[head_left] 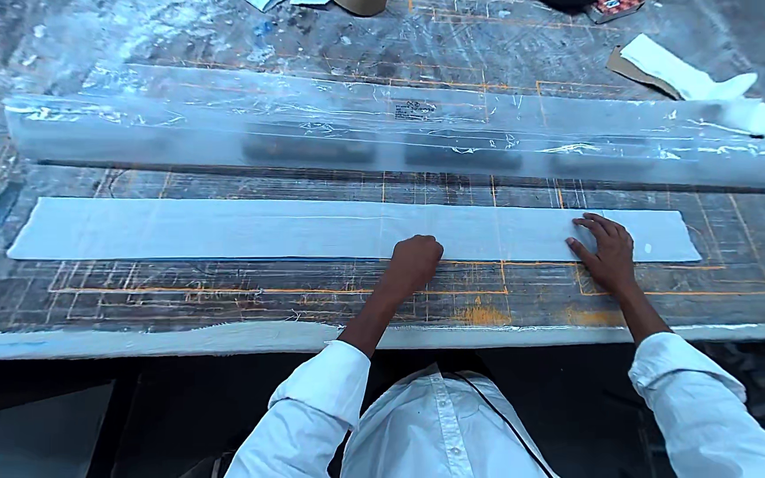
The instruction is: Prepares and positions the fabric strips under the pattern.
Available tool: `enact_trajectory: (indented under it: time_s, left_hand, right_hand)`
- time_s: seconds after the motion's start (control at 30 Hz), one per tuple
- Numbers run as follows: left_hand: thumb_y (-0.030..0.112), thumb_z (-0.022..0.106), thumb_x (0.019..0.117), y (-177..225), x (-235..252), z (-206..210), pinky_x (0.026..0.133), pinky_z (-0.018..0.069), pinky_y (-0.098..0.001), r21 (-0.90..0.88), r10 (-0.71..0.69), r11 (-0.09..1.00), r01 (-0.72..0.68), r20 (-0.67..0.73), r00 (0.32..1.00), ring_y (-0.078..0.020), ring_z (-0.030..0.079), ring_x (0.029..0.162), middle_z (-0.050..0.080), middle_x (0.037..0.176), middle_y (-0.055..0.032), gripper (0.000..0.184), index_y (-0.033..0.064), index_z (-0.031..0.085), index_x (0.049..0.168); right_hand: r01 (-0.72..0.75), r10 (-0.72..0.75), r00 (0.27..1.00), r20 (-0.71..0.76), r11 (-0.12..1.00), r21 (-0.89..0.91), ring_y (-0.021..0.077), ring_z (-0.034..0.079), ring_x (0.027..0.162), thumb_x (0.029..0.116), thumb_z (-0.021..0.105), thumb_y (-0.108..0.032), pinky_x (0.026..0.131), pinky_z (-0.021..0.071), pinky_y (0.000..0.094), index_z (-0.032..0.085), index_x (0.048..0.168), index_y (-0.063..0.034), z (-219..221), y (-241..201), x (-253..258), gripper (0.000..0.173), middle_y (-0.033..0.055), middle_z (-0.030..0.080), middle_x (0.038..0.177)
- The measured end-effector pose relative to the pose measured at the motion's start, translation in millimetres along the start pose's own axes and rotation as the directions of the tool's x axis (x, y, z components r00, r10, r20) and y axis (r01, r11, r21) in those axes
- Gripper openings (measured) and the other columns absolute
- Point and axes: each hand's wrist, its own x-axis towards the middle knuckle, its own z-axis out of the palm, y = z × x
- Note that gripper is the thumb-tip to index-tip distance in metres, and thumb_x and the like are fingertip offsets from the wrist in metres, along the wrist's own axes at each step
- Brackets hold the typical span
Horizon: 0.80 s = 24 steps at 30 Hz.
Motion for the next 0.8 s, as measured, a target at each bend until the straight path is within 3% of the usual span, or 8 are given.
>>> enact_trajectory:
  time_s: [0.07,0.13,0.3,0.43,0.53,0.67,0.8]
  left_hand:
    - [0.006,0.059,0.0985,9.7,6.3,-3.4,0.086,0.0552,-0.0545,-0.032,0.042,0.999,-0.043,-0.029,0.999,-0.0341,0.066,0.109,0.069,0.111,-0.0149,0.015,0.0054,0.073,0.106]
    - [-0.002,0.061,0.0941,18.0,16.1,2.1,0.087,0.0544,-0.0530,-0.062,0.073,0.995,-0.079,-0.098,0.993,-0.0358,0.062,0.115,0.066,0.118,-0.0153,0.025,0.0058,0.071,0.115]
    - [0.004,0.061,0.0971,44.9,27.0,1.9,0.088,0.0554,-0.0550,-0.031,0.109,0.994,-0.107,0.087,0.990,-0.0347,0.065,0.113,0.067,0.117,-0.0156,0.018,0.0044,0.072,0.111]
    - [-0.003,0.062,0.0945,55.4,37.9,5.2,0.087,0.0564,-0.0519,0.014,0.087,0.996,-0.088,0.072,0.994,-0.0376,0.060,0.118,0.061,0.127,-0.0175,0.032,0.0045,0.065,0.125]
    - [0.001,0.060,0.0961,64.4,42.4,-4.2,0.089,0.0552,-0.0539,0.026,0.073,0.997,-0.079,0.198,0.977,-0.0366,0.065,0.112,0.065,0.121,-0.0178,0.025,0.0045,0.067,0.120]
    - [-0.004,0.060,0.0931,42.1,42.4,-7.5,0.083,0.0563,-0.0581,0.022,-0.024,0.999,0.024,0.003,1.000,-0.0403,0.061,0.117,0.063,0.128,-0.0172,0.037,0.0080,0.067,0.128]
    - [0.000,0.064,0.0950,24.0,21.0,-13.9,0.082,0.0552,-0.0581,0.035,-0.044,0.999,0.042,0.071,0.996,-0.0376,0.066,0.106,0.069,0.111,-0.0149,0.017,0.0073,0.073,0.108]
  right_hand:
    - [-0.006,0.006,1.000,-0.007,1.000,-0.009,0.0361,0.044,0.142,0.0981,0.046,-0.063,0.114,0.0268,0.0646,0.063,0.138,-0.0204,0.4,-0.3,3.3,0.061,0.0082,0.052,0.152]
    - [-0.012,0.012,1.000,-0.008,1.000,-0.007,0.0355,0.044,0.142,0.0979,0.046,-0.063,0.114,0.0273,0.0637,0.063,0.138,-0.0211,2.6,0.1,1.6,0.060,0.0072,0.052,0.152]
    - [-0.010,0.010,1.000,-0.022,1.000,-0.007,0.0343,0.046,0.140,0.0974,0.047,-0.063,0.114,0.0283,0.0613,0.064,0.137,-0.0229,4.0,2.6,3.4,0.059,0.0059,0.053,0.151]
    - [-0.012,0.013,1.000,-0.022,1.000,0.004,0.0346,0.046,0.140,0.0980,0.047,-0.062,0.115,0.0274,0.0602,0.064,0.137,-0.0209,6.1,1.1,-0.3,0.059,0.0072,0.054,0.151]
    - [-0.009,0.010,1.000,-0.021,1.000,0.011,0.0343,0.046,0.140,0.0979,0.047,-0.062,0.115,0.0269,0.0606,0.064,0.137,-0.0211,4.5,2.2,1.5,0.060,0.0077,0.054,0.151]
    - [-0.011,0.011,1.000,-0.010,1.000,0.025,0.0358,0.046,0.140,0.0972,0.049,-0.064,0.114,0.0274,0.0640,0.065,0.137,-0.0233,7.3,2.0,1.2,0.059,0.0067,0.053,0.151]
    - [-0.012,0.013,1.000,-0.021,0.999,0.038,0.0358,0.047,0.140,0.0969,0.048,-0.064,0.113,0.0276,0.0650,0.065,0.136,-0.0243,6.7,1.5,1.1,0.059,0.0063,0.054,0.151]
